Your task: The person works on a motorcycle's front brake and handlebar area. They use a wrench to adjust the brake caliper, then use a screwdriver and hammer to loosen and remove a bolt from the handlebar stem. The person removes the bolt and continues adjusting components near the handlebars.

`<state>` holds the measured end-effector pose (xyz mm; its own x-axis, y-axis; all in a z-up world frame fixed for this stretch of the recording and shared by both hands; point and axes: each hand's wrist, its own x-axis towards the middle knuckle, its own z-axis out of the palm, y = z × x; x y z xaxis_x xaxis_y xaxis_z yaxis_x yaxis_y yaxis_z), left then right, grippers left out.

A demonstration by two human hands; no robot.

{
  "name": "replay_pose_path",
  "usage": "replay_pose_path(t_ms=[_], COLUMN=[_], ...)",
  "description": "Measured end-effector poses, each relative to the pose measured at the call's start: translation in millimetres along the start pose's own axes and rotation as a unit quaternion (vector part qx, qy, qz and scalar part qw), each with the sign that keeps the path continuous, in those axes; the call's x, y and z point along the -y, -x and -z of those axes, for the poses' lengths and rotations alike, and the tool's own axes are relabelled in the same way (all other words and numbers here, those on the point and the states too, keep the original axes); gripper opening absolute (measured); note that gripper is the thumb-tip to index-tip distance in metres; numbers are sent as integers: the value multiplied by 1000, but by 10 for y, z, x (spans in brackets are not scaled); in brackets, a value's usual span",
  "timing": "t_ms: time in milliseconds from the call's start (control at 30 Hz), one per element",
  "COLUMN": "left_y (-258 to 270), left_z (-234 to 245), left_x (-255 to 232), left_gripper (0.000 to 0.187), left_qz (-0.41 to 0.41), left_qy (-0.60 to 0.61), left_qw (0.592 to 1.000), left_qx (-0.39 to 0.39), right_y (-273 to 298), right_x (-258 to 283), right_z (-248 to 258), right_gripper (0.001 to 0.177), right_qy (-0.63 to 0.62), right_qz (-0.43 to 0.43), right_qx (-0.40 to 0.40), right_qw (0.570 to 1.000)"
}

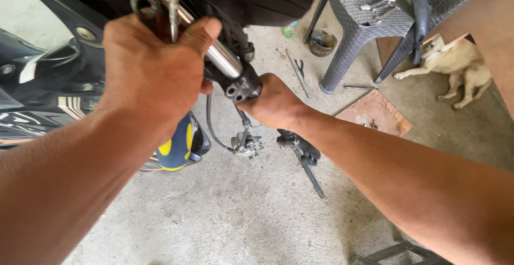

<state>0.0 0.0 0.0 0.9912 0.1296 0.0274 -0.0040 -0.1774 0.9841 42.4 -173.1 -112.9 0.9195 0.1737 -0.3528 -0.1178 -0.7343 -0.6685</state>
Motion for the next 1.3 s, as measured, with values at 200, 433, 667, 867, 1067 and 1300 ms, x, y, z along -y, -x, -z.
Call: replay_pose_path(t_ms=[200,433,667,867,1067,1300], left_y=[-73,-50,-46,-109,-107,-127], left_z=[-107,-95,-116,-145,-170,-202], left_x=[-42,-80,-81,-5,-31,-29], left_gripper=[19,24,20,20,18,11], left_qz=[9,-10,0,-53,5,-125], left_qy=[-48,-33,37,28,-42,15], left_qw=[998,999,999,998,998,989], left_qx=[-38,-28,-25,-35,-53,-79], right_y=[73,196,41,-159,-175,-322], right_x=[16,189,27,-148,-133,-227], right_z=[27,-193,-50,54,223,395], right_gripper=[27,22,16,11,13,32], right_qy=[-38,-39,-57,-45,-40,-84], right_qz=[68,-16,66,67,161,109], right_qx=[-138,-285,-188,-50,81,253], right_qw=[987,958,978,996,983,958])
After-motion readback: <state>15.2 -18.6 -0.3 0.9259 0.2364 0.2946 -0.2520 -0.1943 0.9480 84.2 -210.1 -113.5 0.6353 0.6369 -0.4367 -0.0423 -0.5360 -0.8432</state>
